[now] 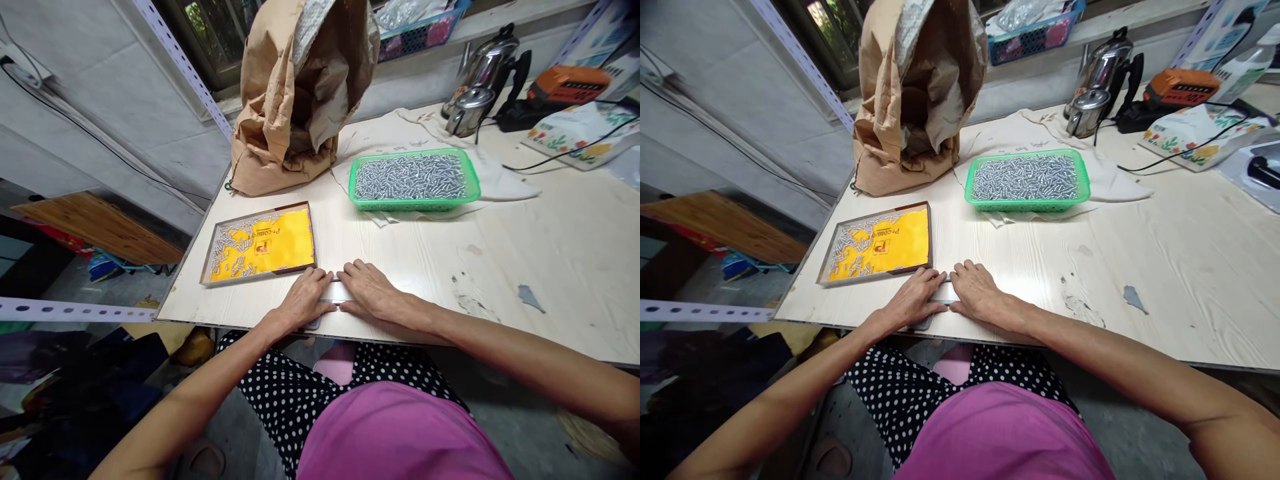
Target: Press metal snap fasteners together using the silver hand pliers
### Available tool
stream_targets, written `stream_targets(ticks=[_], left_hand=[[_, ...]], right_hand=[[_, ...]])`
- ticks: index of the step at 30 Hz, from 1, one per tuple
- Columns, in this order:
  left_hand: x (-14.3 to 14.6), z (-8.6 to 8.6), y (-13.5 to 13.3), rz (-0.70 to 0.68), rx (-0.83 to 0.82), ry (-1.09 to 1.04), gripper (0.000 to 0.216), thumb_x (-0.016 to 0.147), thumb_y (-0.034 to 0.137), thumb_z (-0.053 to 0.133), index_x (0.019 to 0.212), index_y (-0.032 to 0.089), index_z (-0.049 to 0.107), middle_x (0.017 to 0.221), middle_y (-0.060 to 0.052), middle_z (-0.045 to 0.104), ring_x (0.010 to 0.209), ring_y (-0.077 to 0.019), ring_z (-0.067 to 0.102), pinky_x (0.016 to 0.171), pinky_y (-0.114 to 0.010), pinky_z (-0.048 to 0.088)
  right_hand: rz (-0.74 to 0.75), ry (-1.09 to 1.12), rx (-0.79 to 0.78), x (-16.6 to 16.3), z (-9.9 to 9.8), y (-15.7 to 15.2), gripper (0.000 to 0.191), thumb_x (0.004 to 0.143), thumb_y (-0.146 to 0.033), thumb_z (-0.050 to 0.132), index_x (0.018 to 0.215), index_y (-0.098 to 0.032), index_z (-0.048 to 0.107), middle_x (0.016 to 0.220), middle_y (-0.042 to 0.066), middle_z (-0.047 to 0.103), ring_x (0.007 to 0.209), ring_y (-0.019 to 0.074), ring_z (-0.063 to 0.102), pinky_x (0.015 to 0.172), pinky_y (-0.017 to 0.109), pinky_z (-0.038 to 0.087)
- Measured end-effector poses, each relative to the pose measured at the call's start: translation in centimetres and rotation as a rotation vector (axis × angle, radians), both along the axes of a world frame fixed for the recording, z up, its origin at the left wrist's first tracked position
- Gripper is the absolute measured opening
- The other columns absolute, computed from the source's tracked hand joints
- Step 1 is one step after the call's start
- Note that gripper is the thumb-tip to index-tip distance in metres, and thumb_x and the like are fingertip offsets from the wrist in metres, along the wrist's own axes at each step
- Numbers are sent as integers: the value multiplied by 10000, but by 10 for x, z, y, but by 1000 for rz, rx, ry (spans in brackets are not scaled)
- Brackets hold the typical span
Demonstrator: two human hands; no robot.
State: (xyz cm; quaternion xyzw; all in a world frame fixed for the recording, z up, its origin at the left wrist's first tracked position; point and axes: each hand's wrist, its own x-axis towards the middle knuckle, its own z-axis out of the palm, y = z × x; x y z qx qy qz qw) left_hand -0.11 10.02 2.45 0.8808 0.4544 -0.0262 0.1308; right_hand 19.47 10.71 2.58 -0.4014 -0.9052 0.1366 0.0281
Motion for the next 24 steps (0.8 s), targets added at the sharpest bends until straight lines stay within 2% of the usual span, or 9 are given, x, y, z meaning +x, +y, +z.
stream_targets(ticks=[4, 8, 12, 15, 18, 20, 22, 24], left_hand=[[5, -2, -5, 65, 14, -47, 410, 827, 382, 708, 1142, 142, 603, 1007, -80, 606, 941, -243, 516, 815, -351, 452], [9, -3, -8, 73, -22, -54, 213, 874, 357, 664, 952, 159, 651, 918, -54, 612, 907, -227, 523, 792, -335, 441], [10, 0, -7, 54, -26, -21, 196, 894, 358, 636, 884, 163, 649, 885, -50, 615, 882, -218, 532, 781, -328, 451], [11, -2, -14, 99, 29, -18, 226, 894, 345, 636, 1010, 151, 634, 976, -73, 633, 941, -236, 554, 824, -355, 487], [14, -13, -35, 171, 179, -90, 346, 900, 282, 626, 1200, 126, 553, 1229, -132, 584, 1142, -275, 529, 965, -420, 478], [19, -22, -54, 162, 271, -162, 374, 923, 237, 580, 1268, 111, 506, 1355, -162, 512, 1275, -293, 457, 1061, -457, 423], [26, -29, -72, 131, 309, -230, 396, 943, 233, 541, 1310, 100, 475, 1408, -171, 473, 1348, -300, 389, 1102, -474, 390], [32, -35, -85, 117, 303, -283, 420, 949, 264, 535, 1331, 105, 463, 1429, -166, 459, 1376, -303, 356, 1107, -481, 391]], right_hand=[[50, 3, 18, 0, 3, -1, 287, 841, -309, 705, 1002, -87, 622, 1040, 148, 612, 956, 272, 523, 817, 372, 420], [94, 22, 12, -5, -12, -3, 93, 910, -203, 607, 931, -114, 624, 932, 107, 633, 861, 227, 541, 763, 338, 410], [95, 35, 44, -8, -24, -6, 90, 942, -185, 554, 899, -139, 619, 880, 83, 629, 807, 213, 532, 729, 329, 395], [57, 57, 113, -3, -22, -4, 121, 910, -256, 621, 933, -137, 618, 921, 95, 615, 860, 233, 519, 726, 330, 392], [72, 77, 134, 7, -17, 5, 440, 807, -440, 735, 1065, -108, 605, 1016, 131, 596, 930, 272, 505, 735, 342, 401], [120, 70, 114, 14, -17, 14, 530, 810, -524, 706, 1118, -107, 597, 1019, 134, 599, 918, 275, 511, 733, 346, 402], [132, 64, 105, 18, -21, 23, 419, 882, -475, 639, 1122, -133, 606, 1009, 118, 610, 905, 262, 521, 725, 336, 393], [97, 59, 115, 18, -27, 30, 257, 916, -353, 614, 1082, -157, 624, 1001, 100, 618, 907, 248, 525, 718, 321, 380]])
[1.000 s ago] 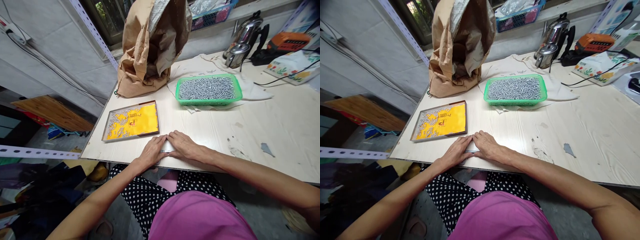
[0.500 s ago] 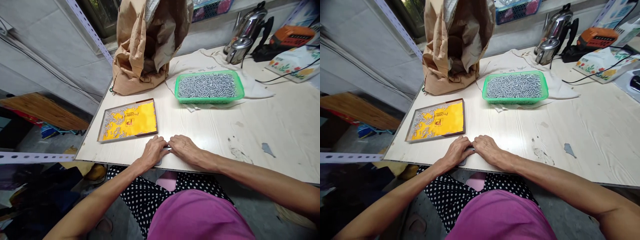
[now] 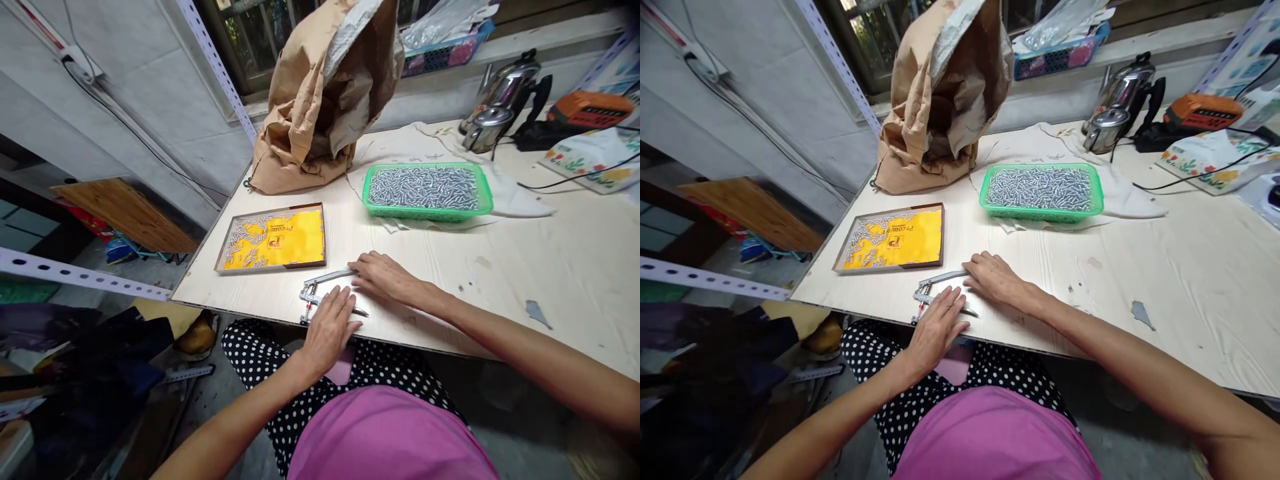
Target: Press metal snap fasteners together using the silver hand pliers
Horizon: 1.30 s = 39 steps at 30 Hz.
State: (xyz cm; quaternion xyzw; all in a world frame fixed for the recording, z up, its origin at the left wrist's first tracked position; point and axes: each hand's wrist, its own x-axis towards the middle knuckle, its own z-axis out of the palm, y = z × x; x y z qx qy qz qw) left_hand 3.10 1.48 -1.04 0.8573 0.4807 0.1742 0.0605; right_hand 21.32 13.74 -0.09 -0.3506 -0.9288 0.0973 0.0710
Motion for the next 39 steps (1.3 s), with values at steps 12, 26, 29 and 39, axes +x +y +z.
stream_targets(ticks=[12, 26, 29, 39], left_hand=[[8, -8, -14, -15, -106, -164, 498, 930, 348, 573, 1367, 140, 454, 1389, -168, 508, 1364, -311, 385, 1129, -562, 315], [-2, -4, -17, -76, -145, -81, 386, 912, 417, 595, 1201, 161, 601, 1224, -112, 629, 1147, -282, 583, 968, -407, 513], [-23, 19, 7, -108, 85, -121, 264, 989, 262, 435, 1148, 165, 622, 1189, -97, 635, 1156, -234, 556, 1006, -383, 477], [-167, 61, 162, 856, -146, 173, 248, 934, 221, 483, 916, 149, 720, 963, -101, 688, 942, -225, 603, 790, -297, 445]], right_hand=[[67, 21, 74, -48, 19, 7, 101, 893, -185, 612, 980, -177, 663, 984, 78, 618, 900, 221, 495, 724, 318, 335], [473, 406, -78, -115, 29, -18, 156, 961, -147, 450, 997, -166, 600, 908, 45, 638, 797, 160, 560, 709, 277, 451], [198, 670, 53, -82, 63, 14, 215, 972, -179, 389, 1065, -180, 583, 973, 77, 650, 876, 184, 595, 760, 315, 486], [-530, 312, 513, 72, 93, 109, 402, 985, -426, 365, 1098, -187, 668, 1099, 154, 617, 850, 315, 616, 682, 451, 498]])
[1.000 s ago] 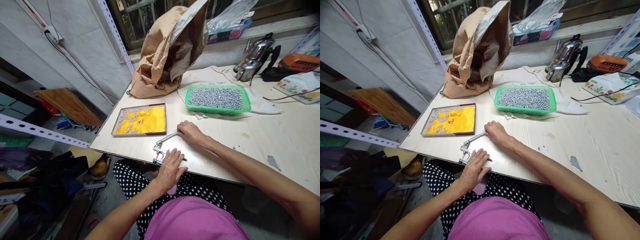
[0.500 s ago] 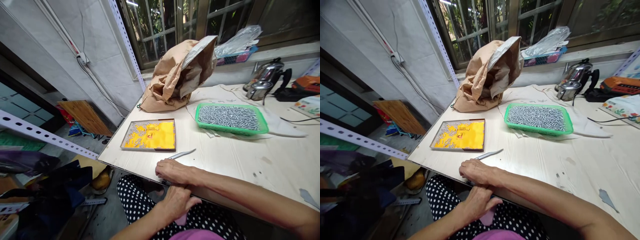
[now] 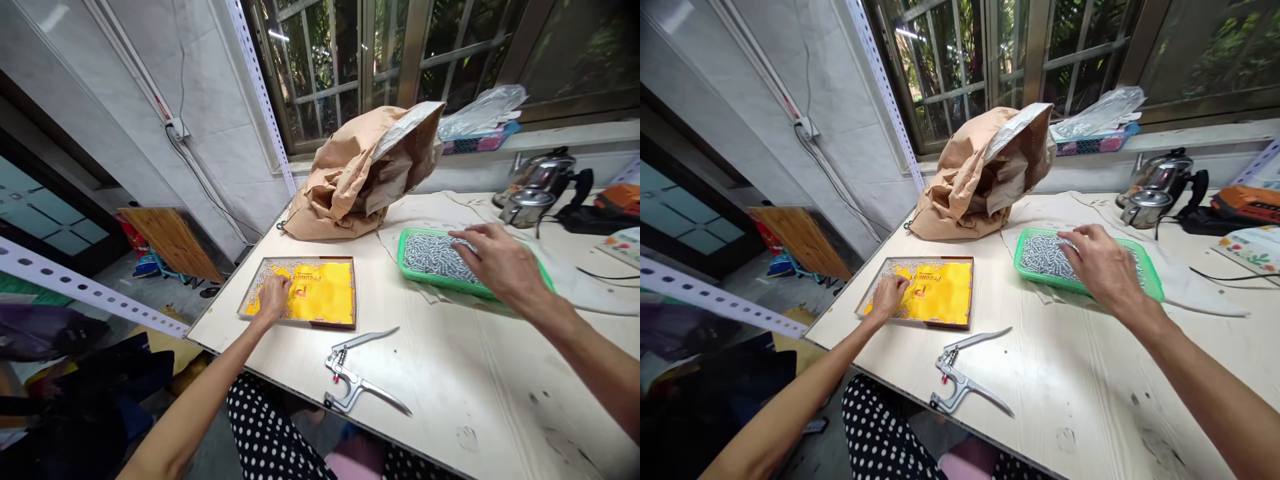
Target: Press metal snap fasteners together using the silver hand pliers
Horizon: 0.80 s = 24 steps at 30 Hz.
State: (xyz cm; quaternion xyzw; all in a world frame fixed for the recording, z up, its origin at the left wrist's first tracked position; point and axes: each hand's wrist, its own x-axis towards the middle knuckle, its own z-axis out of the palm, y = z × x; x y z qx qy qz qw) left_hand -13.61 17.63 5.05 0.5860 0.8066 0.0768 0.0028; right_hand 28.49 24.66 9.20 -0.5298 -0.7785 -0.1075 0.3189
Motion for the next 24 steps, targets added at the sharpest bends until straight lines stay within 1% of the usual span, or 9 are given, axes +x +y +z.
stream_targets(ticks=[3, 5, 8, 11, 14, 17, 20, 22, 24], left_hand=[[-9, -12, 21, 15, -45, 18, 233, 908, 239, 520, 893, 123, 722, 957, -130, 689, 911, -241, 620, 736, -294, 435], [-9, -20, 31, 13, -76, 33, 206, 883, 235, 557, 893, 106, 717, 985, -150, 680, 925, -250, 620, 735, -293, 431], [-9, -26, 40, -9, -103, 56, 187, 873, 190, 552, 906, 88, 705, 1029, -174, 662, 978, -261, 605, 777, -302, 430], [-9, -24, 42, -54, -100, 64, 210, 882, 144, 498, 930, 84, 694, 1063, -180, 650, 1041, -270, 577, 815, -315, 430], [-6, -15, 36, -106, -81, 40, 239, 883, 125, 460, 953, 96, 687, 1062, -159, 657, 1044, -249, 574, 843, -305, 427], [8, -4, 11, -156, -59, -41, 226, 876, 168, 473, 949, 119, 682, 964, -101, 687, 917, -195, 614, 801, -263, 442], [33, 0, -35, -183, -100, -426, 203, 826, 277, 540, 875, 133, 676, 800, -43, 683, 679, -143, 604, 632, -223, 454], [50, -2, -71, -205, -216, -723, 240, 781, 345, 572, 838, 135, 672, 751, -28, 667, 591, -125, 565, 546, -213, 436], [64, -8, -102, -201, -316, -848, 292, 744, 405, 594, 805, 132, 678, 702, -22, 651, 562, -119, 539, 512, -208, 412]], right_hand=[[196, 11, -142, -16, -25, -33, 397, 995, -438, 365, 1103, -194, 658, 1028, 128, 624, 784, 263, 618, 662, 404, 511], [422, 71, -336, -37, -43, -67, 341, 1002, -393, 379, 1041, -199, 657, 948, 96, 637, 786, 226, 623, 693, 361, 517], [600, 90, -621, -69, -66, -119, 297, 1011, -323, 366, 1026, -219, 644, 936, 75, 631, 796, 198, 624, 692, 321, 505], [657, 29, -784, -89, -80, -157, 214, 984, -301, 439, 994, -220, 637, 922, 60, 613, 773, 189, 615, 669, 306, 483], [654, -20, -781, -100, -89, -174, 159, 933, -260, 523, 1064, -211, 599, 958, 60, 602, 803, 197, 606, 680, 316, 469], [596, -78, -722, -104, -97, -176, 118, 944, -195, 470, 992, -185, 577, 950, 66, 596, 811, 195, 596, 671, 313, 452], [561, -126, -678, -107, -102, -174, 95, 948, -188, 466, 903, -177, 549, 921, 56, 587, 771, 178, 583, 622, 286, 419], [554, -154, -656, -108, -102, -173, 77, 943, -191, 478, 898, -180, 539, 916, 48, 586, 754, 170, 574, 591, 272, 389], [544, -189, -649, -110, -99, -173, 75, 943, -185, 477, 897, -181, 536, 917, 45, 589, 745, 165, 570, 570, 265, 360]])
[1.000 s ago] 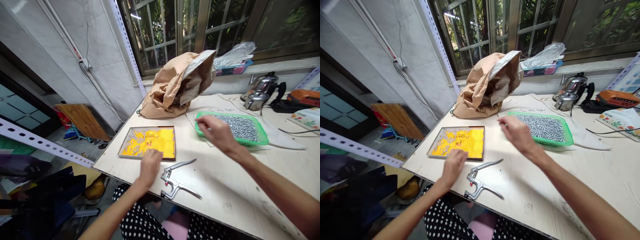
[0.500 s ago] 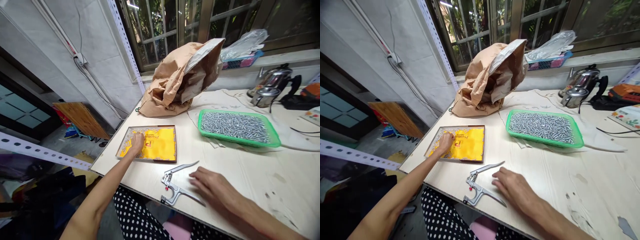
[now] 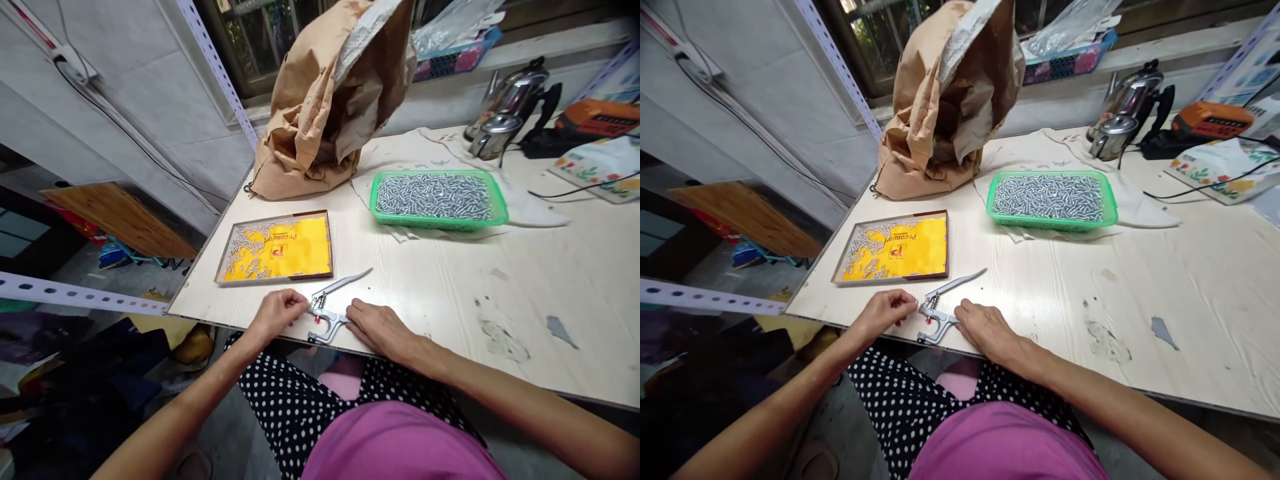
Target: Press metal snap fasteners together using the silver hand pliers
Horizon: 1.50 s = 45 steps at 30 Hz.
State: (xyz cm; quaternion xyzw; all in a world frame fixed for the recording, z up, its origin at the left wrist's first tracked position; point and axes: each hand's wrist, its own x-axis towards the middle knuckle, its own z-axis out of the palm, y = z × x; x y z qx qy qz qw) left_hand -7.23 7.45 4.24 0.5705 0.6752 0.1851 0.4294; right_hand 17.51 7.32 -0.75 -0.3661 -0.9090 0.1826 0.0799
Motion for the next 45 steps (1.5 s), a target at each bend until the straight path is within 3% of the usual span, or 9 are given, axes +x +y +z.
stream_targets(ticks=[5, 11, 25, 28, 31, 33, 38, 42, 45], left_hand=[[14, -17, -31, 3, -113, 17, 381, 695, 489, 612, 771, 127, 700, 632, -18, 625, 550, -124, 508, 488, -208, 361], [17, -18, -28, -34, -124, 88, 392, 705, 505, 611, 747, 126, 704, 607, -13, 616, 556, -134, 519, 477, -207, 362], [23, -9, -16, 57, -440, 35, 246, 664, 367, 701, 659, 133, 625, 473, 46, 516, 443, -88, 464, 438, -191, 384], [23, -10, -17, 62, -438, 19, 284, 654, 395, 720, 681, 129, 627, 478, 43, 521, 453, -91, 468, 440, -191, 385], [22, -12, -17, 72, -431, 12, 329, 631, 432, 745, 674, 130, 624, 482, 44, 516, 461, -93, 472, 439, -192, 384], [22, -13, -18, 78, -429, 10, 329, 628, 430, 748, 678, 129, 625, 484, 46, 513, 459, -92, 471, 436, -193, 387], [24, -14, -15, 83, -441, 40, 282, 681, 388, 721, 701, 121, 634, 468, 53, 499, 439, -85, 451, 433, -193, 399], [24, -12, -16, 54, -466, 111, 242, 761, 360, 679, 719, 125, 638, 484, 48, 503, 451, -102, 480, 470, -217, 432], [27, -7, -25, -66, -244, 346, 223, 842, 333, 620, 748, 134, 653, 636, -8, 587, 592, -152, 574, 584, -270, 485]], right_hand=[[5, -93, -10, -3, 8, -1, 65, 957, -181, 491, 936, -168, 551, 972, 59, 603, 798, 172, 588, 576, 266, 345], [-9, -126, -14, -4, 11, -2, 86, 975, -202, 489, 974, -157, 562, 1004, 69, 605, 831, 185, 596, 584, 278, 353], [-1, -66, 22, 1, 7, -2, 102, 964, -233, 512, 981, -165, 586, 992, 73, 616, 814, 188, 580, 618, 281, 396], [6, -14, 76, 10, 13, 8, 387, 862, -438, 665, 1121, -165, 572, 1226, 145, 562, 1030, 278, 548, 809, 381, 448], [-21, -33, 138, 19, 15, 24, 883, 694, -648, 737, 1347, -132, 442, 1457, 235, 352, 1293, 409, 342, 1000, 548, 335], [-8, -83, 125, 20, 14, 34, 1004, 651, -688, 740, 1395, -109, 395, 1459, 249, 349, 1339, 433, 266, 1039, 595, 265], [19, -126, 100, 14, 17, 40, 860, 719, -592, 728, 1372, -117, 432, 1279, 202, 539, 1161, 364, 464, 1015, 563, 276], [8, -110, 109, 13, 26, 30, 664, 793, -491, 699, 1309, -132, 487, 1152, 154, 604, 1038, 321, 511, 940, 484, 315], [10, -80, 111, 12, 31, 21, 490, 833, -361, 684, 1243, -145, 523, 1079, 123, 622, 973, 286, 522, 876, 420, 335]])
